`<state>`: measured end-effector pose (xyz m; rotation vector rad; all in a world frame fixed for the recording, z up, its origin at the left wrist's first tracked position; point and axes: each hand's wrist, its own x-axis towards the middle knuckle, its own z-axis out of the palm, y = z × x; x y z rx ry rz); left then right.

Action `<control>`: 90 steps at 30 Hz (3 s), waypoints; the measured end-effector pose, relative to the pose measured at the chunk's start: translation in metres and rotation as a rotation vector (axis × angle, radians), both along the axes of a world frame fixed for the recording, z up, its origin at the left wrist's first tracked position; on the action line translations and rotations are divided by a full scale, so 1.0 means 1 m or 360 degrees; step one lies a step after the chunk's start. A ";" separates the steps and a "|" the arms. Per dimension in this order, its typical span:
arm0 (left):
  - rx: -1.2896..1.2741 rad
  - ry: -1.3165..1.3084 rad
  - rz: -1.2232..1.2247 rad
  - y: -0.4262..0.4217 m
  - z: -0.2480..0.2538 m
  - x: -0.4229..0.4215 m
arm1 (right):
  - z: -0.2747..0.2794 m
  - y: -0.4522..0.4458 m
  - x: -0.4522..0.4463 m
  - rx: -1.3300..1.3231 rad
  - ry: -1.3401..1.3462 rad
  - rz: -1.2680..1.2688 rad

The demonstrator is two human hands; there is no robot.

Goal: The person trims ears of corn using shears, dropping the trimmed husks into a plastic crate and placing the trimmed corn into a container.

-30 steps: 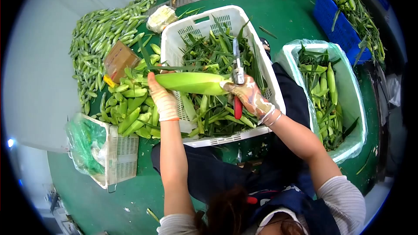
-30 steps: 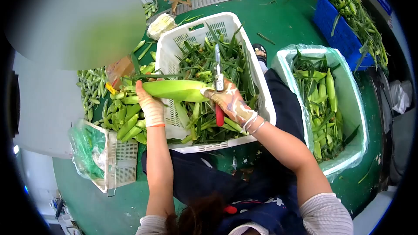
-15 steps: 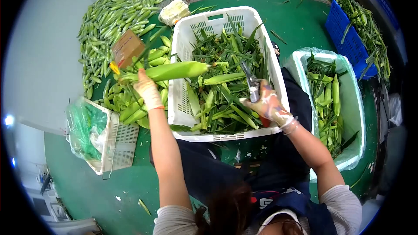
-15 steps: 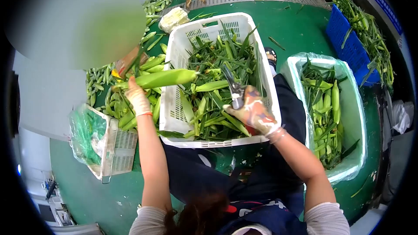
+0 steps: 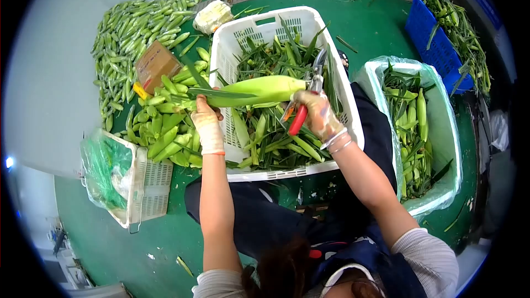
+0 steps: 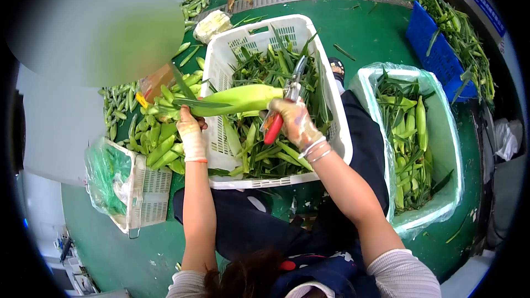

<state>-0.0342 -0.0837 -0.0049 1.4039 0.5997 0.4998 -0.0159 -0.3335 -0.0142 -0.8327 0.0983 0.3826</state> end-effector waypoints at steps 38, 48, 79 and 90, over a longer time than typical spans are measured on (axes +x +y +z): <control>0.0087 -0.0317 0.0178 0.036 0.033 0.003 | 0.000 -0.036 0.011 -0.2229 -0.1250 -0.0283; 0.0283 0.0304 -0.1118 -0.068 0.006 0.003 | -0.030 0.010 -0.067 -0.0633 -0.0292 0.0256; -0.0460 0.0003 -0.0016 0.171 -0.017 0.029 | 0.010 -0.172 -0.044 -0.0847 -0.0187 0.0958; 0.1700 0.1349 0.0942 0.333 -0.076 0.067 | -0.156 -0.465 0.021 -0.3064 0.1246 -0.0399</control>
